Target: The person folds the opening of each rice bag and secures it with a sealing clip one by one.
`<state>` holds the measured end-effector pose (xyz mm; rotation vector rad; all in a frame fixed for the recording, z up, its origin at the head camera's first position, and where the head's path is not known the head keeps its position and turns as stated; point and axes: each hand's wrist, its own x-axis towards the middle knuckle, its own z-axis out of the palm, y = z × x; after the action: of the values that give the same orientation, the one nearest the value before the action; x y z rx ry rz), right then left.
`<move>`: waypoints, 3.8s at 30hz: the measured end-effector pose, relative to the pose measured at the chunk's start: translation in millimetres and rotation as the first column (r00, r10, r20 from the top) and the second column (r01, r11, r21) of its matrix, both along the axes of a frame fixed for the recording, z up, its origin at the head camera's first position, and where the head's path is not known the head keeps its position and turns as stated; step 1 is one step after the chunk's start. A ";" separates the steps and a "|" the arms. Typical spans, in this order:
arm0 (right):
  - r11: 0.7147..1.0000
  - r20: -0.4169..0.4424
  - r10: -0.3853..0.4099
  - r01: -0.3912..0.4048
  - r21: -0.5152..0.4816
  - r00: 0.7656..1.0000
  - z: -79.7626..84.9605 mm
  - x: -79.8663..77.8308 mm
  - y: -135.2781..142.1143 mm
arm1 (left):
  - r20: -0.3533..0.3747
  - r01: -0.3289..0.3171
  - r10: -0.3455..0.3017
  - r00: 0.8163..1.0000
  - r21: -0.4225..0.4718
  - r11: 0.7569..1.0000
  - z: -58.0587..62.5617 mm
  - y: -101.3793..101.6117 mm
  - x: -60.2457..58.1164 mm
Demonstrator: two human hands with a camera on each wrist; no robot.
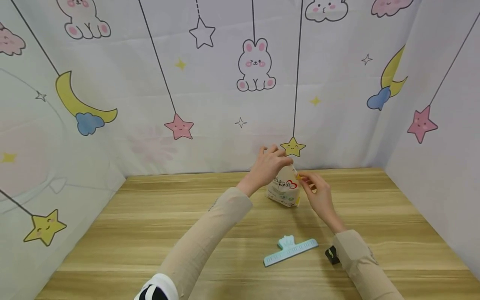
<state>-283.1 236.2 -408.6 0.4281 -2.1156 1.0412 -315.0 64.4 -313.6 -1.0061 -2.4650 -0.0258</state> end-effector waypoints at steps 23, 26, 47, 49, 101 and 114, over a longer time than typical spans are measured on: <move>0.998 0.027 -0.023 0.022 0.064 0.999 3.4 9.6 6.0 | 0.012 0.067 -0.068 0.998 0.067 0.996 -3.9 3.1 -6.5; 0.998 0.030 -0.026 0.024 0.066 0.999 3.8 11.0 6.7 | -0.001 0.088 -0.089 0.996 0.076 0.993 -4.4 3.9 -7.1; 0.990 0.039 -0.007 0.002 0.138 0.999 4.7 22.4 8.0 | 0.031 0.099 -0.102 0.994 0.099 0.990 -3.7 3.2 -7.3; 0.988 0.040 -0.005 -0.001 0.151 0.999 5.4 24.3 7.7 | 0.029 0.099 -0.102 0.994 0.102 0.990 -3.6 2.9 -7.0; 0.793 0.022 0.235 -0.204 0.575 0.972 6.7 75.7 -10.8 | 0.041 0.094 -0.099 0.994 0.096 0.991 -3.5 0.7 -5.1; 0.735 0.027 0.267 -0.222 0.641 0.963 -5.6 80.1 -14.2 | 0.074 0.097 -0.105 0.992 0.104 0.990 -3.7 2.0 -6.1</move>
<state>-203.0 221.9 -414.2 1.0849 -2.3570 0.3791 -321.1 66.4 -317.3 -1.1043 -2.4542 -0.2250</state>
